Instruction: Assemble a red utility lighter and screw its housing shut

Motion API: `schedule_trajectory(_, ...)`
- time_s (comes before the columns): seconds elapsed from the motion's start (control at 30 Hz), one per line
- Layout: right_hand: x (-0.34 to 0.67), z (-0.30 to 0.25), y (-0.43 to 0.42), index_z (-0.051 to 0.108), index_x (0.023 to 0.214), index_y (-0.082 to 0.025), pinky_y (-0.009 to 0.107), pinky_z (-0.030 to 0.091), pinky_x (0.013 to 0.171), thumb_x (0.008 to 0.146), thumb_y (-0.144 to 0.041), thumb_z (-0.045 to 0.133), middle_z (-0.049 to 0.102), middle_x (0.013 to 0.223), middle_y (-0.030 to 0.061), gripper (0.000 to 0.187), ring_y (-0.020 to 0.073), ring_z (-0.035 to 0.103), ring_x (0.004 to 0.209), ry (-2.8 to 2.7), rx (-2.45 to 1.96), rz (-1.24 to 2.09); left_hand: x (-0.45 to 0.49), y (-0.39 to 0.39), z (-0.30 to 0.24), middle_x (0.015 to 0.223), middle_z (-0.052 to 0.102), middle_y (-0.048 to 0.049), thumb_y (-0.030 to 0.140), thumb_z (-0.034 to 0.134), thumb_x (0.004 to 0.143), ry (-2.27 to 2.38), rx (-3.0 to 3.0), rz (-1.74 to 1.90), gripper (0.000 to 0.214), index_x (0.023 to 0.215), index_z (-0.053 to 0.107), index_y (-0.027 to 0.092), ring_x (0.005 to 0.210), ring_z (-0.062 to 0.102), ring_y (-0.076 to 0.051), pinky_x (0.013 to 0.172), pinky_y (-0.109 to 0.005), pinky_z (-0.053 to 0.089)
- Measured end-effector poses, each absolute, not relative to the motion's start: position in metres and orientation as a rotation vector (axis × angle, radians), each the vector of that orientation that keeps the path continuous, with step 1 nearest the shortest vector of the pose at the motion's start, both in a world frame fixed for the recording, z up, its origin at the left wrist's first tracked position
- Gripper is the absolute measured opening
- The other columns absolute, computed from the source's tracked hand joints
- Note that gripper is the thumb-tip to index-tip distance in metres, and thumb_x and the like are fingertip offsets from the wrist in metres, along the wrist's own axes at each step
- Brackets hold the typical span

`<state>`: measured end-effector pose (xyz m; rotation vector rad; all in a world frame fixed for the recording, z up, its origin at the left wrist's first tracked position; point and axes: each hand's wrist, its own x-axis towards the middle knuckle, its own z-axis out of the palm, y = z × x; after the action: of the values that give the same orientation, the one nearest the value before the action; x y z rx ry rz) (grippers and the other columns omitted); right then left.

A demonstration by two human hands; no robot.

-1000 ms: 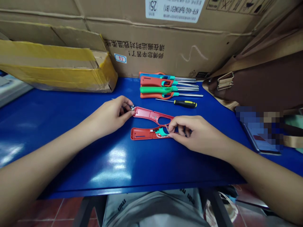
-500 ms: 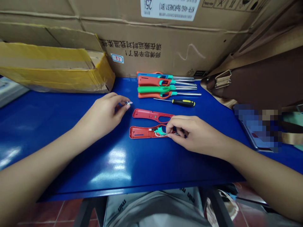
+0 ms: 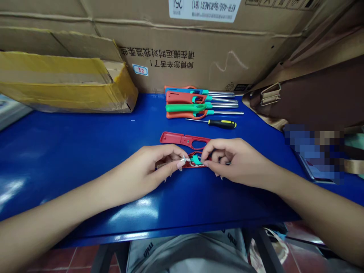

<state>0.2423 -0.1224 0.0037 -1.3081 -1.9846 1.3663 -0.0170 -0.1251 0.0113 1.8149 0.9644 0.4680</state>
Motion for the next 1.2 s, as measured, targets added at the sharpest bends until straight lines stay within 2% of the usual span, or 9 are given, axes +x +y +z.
schedule_trajectory(0.3, 0.237, 0.006, -0.127, 0.065, 0.097, -0.021, 0.020, 0.047, 0.048, 0.096, -0.027, 0.064, 0.063, 0.064, -0.0048, 0.007, 0.0097, 0.060, 0.052, -1.930, -1.255, 1.418, -0.015, -0.124, 0.009, 0.107, 0.081, -0.0030, 0.039, 0.070, 0.095, 0.979, 1.741, 0.539, 0.025, 0.112, 0.080, 0.022, 0.093, 0.074, -0.018, 0.080, -0.026, 0.058)
schedule_trajectory(0.47, 0.234, 0.005, -0.127, 0.069, 0.088, -0.019, 0.018, 0.045, 0.051, 0.096, -0.027, 0.066, 0.063, 0.066, -0.0047, 0.012, 0.0070, 0.059, 0.055, -2.097, -1.153, 1.207, -0.014, -0.124, 0.006, 0.102, 0.082, -0.0007, 0.034, 0.072, 0.096, 0.951, 1.833, 0.587, 0.019, 0.108, 0.083, 0.024, 0.089, 0.074, -0.014, 0.077, -0.022, 0.056)
schedule_trajectory(0.6, 0.232, 0.001, -0.128, 0.069, 0.082, -0.018, 0.016, 0.042, 0.051, 0.095, -0.026, 0.071, 0.062, 0.066, -0.0057, 0.015, 0.0038, 0.054, 0.054, -2.143, -1.074, 1.058, -0.012, -0.124, 0.003, 0.096, 0.078, 0.0000, 0.031, 0.069, 0.098, 0.917, 1.879, 0.578, 0.020, 0.112, 0.083, 0.026, 0.084, 0.071, -0.013, 0.072, -0.022, 0.054)
schedule_trajectory(0.8, 0.232, -0.003, -0.127, 0.068, 0.076, -0.015, 0.014, 0.039, 0.049, 0.092, -0.022, 0.074, 0.061, 0.066, -0.0055, 0.018, 0.0030, 0.051, 0.055, -2.124, -1.048, 1.011, -0.013, -0.125, 0.002, 0.091, 0.074, 0.0001, 0.033, 0.066, 0.100, 0.886, 1.930, 0.513, 0.023, 0.117, 0.082, 0.029, 0.080, 0.067, -0.013, 0.069, -0.023, 0.051)
schedule_trajectory(1.03, 0.236, 0.001, -0.124, 0.069, 0.080, -0.016, 0.015, 0.040, 0.051, 0.093, -0.023, 0.073, 0.060, 0.067, -0.0065, 0.015, 0.0031, 0.051, 0.056, -2.080, -1.053, 1.104, -0.012, -0.123, 0.002, 0.093, 0.079, 0.0001, 0.037, 0.068, 0.099, 0.915, 1.925, 0.561, 0.020, 0.109, 0.083, 0.027, 0.079, 0.069, -0.014, 0.067, -0.021, 0.052)
schedule_trajectory(1.2, 0.239, 0.005, -0.124, 0.075, 0.091, -0.017, 0.017, 0.040, 0.053, 0.094, -0.018, 0.071, 0.065, 0.075, -0.0043, 0.005, 0.0043, 0.053, 0.061, -2.111, -1.002, 1.030, -0.011, -0.123, 0.003, 0.107, 0.081, -0.0011, 0.038, 0.066, 0.100, 0.933, 1.947, 0.571, 0.023, 0.112, 0.081, 0.026, 0.094, 0.073, -0.016, 0.080, -0.023, 0.056)
